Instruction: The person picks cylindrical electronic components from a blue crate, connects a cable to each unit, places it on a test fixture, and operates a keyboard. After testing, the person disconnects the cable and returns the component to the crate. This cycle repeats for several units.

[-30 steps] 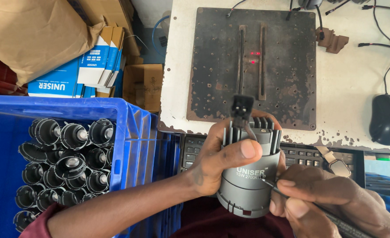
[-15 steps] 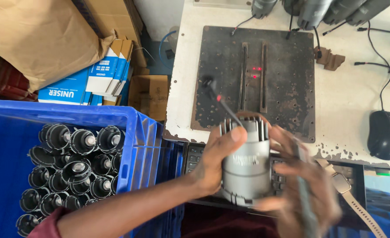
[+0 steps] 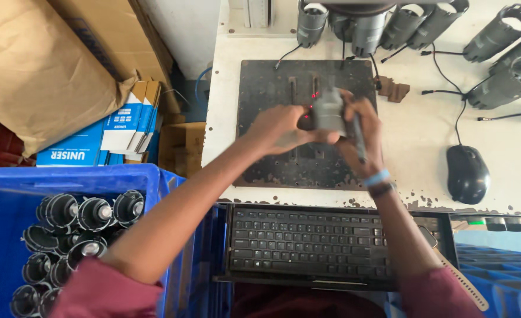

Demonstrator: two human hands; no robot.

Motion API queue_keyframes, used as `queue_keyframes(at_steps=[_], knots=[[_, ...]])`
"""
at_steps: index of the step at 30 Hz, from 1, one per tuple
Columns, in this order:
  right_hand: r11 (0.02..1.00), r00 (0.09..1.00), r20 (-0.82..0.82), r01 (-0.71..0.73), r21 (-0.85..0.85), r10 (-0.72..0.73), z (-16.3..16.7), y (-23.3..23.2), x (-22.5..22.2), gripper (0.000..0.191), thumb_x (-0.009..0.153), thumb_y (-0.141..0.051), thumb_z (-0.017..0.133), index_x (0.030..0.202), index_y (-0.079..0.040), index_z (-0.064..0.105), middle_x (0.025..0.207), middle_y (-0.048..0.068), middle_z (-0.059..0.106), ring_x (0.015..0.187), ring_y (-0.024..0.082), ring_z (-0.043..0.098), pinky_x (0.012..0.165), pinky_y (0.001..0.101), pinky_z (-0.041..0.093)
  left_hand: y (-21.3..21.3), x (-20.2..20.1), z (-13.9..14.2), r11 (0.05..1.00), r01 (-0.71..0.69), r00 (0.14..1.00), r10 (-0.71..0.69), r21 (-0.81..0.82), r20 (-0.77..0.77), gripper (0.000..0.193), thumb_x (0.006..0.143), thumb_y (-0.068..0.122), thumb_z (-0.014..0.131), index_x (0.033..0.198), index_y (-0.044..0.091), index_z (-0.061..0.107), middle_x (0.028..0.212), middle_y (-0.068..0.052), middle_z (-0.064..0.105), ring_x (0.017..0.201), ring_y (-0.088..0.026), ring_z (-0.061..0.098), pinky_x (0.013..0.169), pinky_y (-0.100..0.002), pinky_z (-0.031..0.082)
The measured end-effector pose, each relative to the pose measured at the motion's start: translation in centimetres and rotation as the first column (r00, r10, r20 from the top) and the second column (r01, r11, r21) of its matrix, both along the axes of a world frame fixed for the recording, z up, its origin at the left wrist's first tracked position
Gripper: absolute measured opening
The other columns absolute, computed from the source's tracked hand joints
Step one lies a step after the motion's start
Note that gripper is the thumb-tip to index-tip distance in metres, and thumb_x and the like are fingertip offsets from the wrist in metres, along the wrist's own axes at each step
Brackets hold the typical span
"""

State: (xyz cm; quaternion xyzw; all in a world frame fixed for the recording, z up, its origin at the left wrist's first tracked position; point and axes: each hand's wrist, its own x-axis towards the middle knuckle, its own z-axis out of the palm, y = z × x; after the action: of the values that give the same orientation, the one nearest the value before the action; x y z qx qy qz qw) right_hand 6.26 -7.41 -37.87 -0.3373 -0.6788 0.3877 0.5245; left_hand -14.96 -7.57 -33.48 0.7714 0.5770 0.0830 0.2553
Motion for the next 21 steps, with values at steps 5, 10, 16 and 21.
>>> queue_keyframes(at_steps=[5, 10, 16, 21], knots=[[0.997, 0.975, 0.206, 0.075, 0.023, -0.078, -1.8, 2.7, -2.5, 0.05, 0.069, 0.001, 0.09, 0.092, -0.01, 0.046, 0.14, 0.018, 0.067, 0.115, 0.015, 0.066, 0.09, 0.0301, 0.058, -1.2, 0.2, 0.3, 0.964, -0.15, 0.984, 0.166, 0.218, -0.058, 0.046, 0.073, 0.046, 0.083, 0.095, 0.007, 0.072, 0.083, -0.014, 0.073, 0.078, -0.033, 0.073, 0.07, -0.046, 0.058], [1.0, 0.986, 0.169, -0.001, -0.028, 0.006, -1.5, 1.4, -2.6, 0.049, 0.072, 0.003, 0.087, 0.095, -0.008, 0.046, 0.149, 0.022, 0.059, 0.14, 0.025, 0.056, 0.107, 0.0329, 0.051, -5.3, 2.5, -2.3, 0.836, -0.385, 0.923, 0.359, 0.391, 0.141, 0.054, 0.082, 0.022, 0.075, 0.13, 0.001, 0.064, 0.095, -0.015, 0.071, 0.079, -0.033, 0.073, 0.067, -0.043, 0.059], [0.996, 0.998, -0.003, 0.062, -0.06, -0.062, -1.3, -1.9, -2.1, 0.048, 0.076, 0.006, 0.083, 0.1, -0.006, 0.045, 0.153, 0.024, 0.049, 0.146, 0.032, 0.046, 0.121, 0.0356, 0.038, -6.8, 3.0, -4.1, 0.756, -0.459, 0.889, 0.389, 0.466, 0.244, 0.05, 0.092, 0.02, 0.072, 0.137, 0.001, 0.06, 0.106, -0.016, 0.064, 0.085, -0.034, 0.072, 0.067, -0.043, 0.059], [0.98, 0.984, 0.054, 0.176, -0.09, -0.172, -2.3, -3.2, -2.7, 0.033, 0.087, 0.012, 0.073, 0.091, -0.006, 0.045, 0.144, 0.024, 0.062, 0.141, 0.027, 0.057, 0.118, 0.0358, 0.043, -6.2, 2.9, -4.8, 0.754, -0.47, 0.881, 0.372, 0.459, 0.291, 0.051, 0.093, 0.015, 0.07, 0.14, 0.001, 0.058, 0.11, -0.015, 0.064, 0.089, -0.031, 0.073, 0.069, -0.04, 0.061]])
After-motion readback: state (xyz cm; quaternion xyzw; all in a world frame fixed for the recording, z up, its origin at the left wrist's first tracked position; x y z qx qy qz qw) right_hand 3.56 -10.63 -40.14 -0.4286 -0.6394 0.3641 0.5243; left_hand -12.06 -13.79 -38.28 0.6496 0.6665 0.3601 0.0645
